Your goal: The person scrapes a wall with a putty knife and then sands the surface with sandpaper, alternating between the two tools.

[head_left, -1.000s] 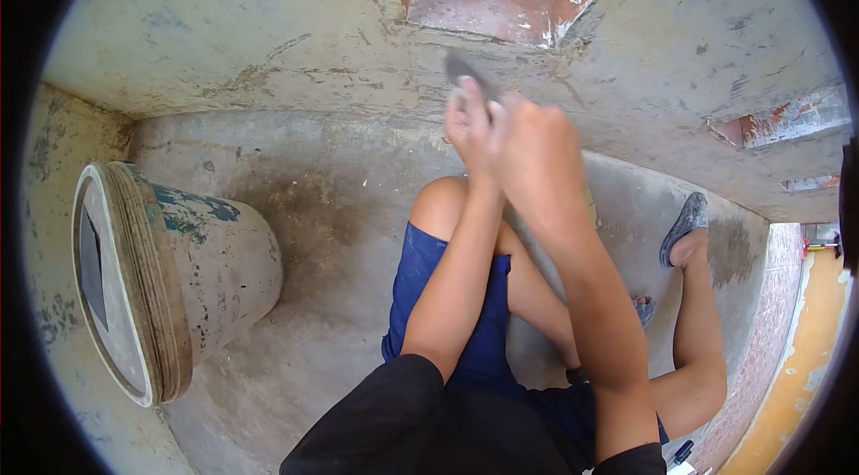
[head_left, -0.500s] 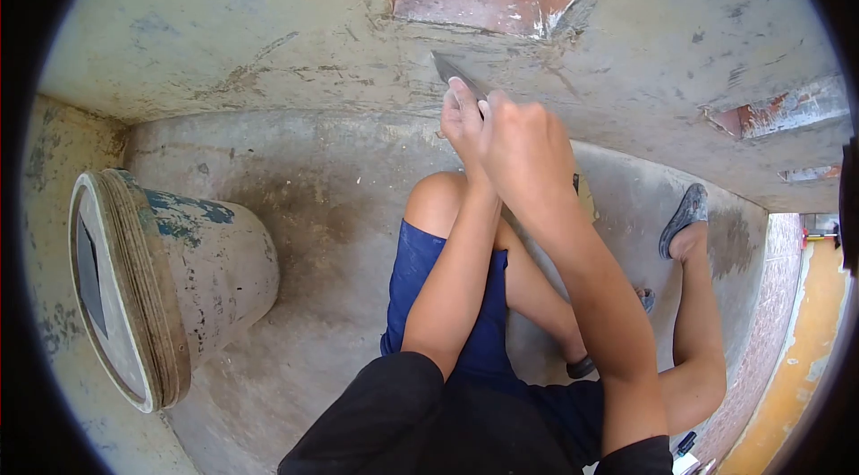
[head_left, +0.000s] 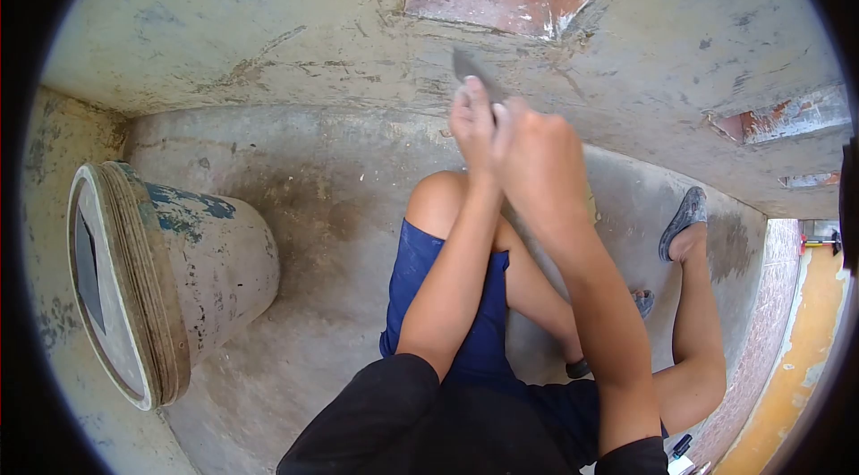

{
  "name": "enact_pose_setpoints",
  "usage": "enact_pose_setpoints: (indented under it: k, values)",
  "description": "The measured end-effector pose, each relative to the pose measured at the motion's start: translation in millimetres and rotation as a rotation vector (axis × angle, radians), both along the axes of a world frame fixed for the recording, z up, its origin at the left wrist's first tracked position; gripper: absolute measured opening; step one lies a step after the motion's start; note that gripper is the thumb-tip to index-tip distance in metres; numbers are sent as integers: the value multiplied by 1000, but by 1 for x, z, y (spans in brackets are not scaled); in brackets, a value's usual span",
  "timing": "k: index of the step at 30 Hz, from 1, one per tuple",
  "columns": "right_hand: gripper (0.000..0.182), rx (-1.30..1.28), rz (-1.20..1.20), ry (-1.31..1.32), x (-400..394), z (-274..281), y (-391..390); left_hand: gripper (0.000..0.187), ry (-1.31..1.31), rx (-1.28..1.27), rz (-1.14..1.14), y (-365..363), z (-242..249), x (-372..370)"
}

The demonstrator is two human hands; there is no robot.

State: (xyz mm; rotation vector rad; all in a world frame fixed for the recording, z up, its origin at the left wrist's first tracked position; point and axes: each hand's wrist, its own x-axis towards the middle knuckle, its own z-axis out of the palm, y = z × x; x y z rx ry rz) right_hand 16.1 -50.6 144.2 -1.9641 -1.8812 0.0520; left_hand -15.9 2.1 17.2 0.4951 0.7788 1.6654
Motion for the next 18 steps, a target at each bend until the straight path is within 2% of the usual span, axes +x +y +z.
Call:
enact_pose_setpoints:
  k: [1, 3, 5, 8, 9, 11, 12, 14, 18]
  values:
    - [34, -41, -50, 47, 2, 3, -1, 38, 15, 37, 1, 0, 0, 6]
    - [33, -53, -62, 58, -3, 2, 10, 37, 32, 70, -2, 0, 4, 8]
    - [53, 38, 46, -11, -14, -5, 21, 36, -20, -39, 108, -2, 38, 4]
    - [53, 7, 33, -26, -24, -6, 20, 35, -94, -191, 282, -1, 80, -4]
    - [53, 3, 32, -28, -19, -6, 14, 35, -96, -196, 280, -2, 63, -1]
    - [51, 17, -62, 42, -1, -2, 0, 33, -2, 38, 24, -1, 13, 5]
    - [51, 19, -60, 42, 9, 0, -3, 33, -2, 40, 25, -2, 11, 10]
    - [30, -21, -76, 107, 22, 4, -7, 33, 108, 133, -25, -6, 10, 20]
    - [26, -33, -45, 86, -3, 3, 8, 32, 14, 61, 53, -4, 18, 11]
